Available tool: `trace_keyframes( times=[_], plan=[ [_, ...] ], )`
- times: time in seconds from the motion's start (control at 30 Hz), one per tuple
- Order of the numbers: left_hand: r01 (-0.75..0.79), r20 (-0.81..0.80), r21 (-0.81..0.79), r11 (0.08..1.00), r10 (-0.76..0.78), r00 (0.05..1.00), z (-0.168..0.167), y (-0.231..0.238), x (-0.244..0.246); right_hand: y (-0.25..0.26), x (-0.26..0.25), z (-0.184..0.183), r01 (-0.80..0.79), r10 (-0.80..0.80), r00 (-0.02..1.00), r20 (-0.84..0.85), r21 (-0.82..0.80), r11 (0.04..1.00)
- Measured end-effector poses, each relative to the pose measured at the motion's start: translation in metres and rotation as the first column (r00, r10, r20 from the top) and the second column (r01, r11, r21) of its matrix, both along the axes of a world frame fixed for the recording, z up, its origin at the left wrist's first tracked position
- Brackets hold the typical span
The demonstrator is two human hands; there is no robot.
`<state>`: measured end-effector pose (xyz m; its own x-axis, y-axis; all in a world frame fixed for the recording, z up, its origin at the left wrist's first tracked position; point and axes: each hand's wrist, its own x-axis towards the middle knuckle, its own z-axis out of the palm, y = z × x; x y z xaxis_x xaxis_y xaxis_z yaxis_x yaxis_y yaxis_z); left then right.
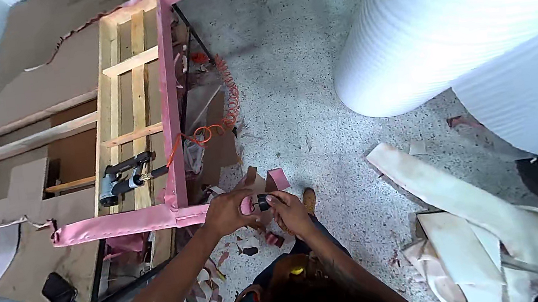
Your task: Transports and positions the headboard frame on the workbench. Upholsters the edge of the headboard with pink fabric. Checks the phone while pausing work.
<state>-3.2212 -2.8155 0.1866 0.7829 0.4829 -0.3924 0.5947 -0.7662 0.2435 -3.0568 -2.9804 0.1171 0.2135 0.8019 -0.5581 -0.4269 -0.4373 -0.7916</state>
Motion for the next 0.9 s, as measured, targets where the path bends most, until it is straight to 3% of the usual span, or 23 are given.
trace_keyframes(
  times=[0.17,0.33,0.67,0.77,0.87,0.9],
  plan=[
    [0.024,0.007,0.043,0.999,-0.025,1.0,-0.003,0.0,-0.005,0.003,-0.01,-0.007,-0.011,0.013,0.999,0.047,-0.04,0.999],
    [0.025,-0.027,0.028,0.999,-0.024,0.999,-0.001,0.002,0.001,0.005,-0.017,-0.006,0.076,-0.073,0.995,0.074,-0.04,0.996],
    [0.134,-0.115,-0.015,0.991,-0.135,0.984,-0.009,0.005,0.023,0.007,-0.013,-0.005,0.01,-0.01,1.0,0.009,-0.003,1.0],
    [0.135,-0.101,-0.015,0.991,-0.136,0.986,-0.011,0.004,0.02,-0.003,0.035,0.005,-0.019,0.021,0.982,0.19,-0.015,1.0],
    [0.139,-0.085,-0.017,0.99,-0.14,0.986,-0.013,0.006,0.024,-0.029,0.148,-0.03,0.35,-0.396,0.875,0.28,0.2,0.915],
    [0.129,-0.082,-0.016,0.992,-0.13,0.988,-0.012,0.006,0.022,-0.035,0.178,-0.037,0.406,-0.464,0.832,0.304,0.235,0.883]
  ],
)
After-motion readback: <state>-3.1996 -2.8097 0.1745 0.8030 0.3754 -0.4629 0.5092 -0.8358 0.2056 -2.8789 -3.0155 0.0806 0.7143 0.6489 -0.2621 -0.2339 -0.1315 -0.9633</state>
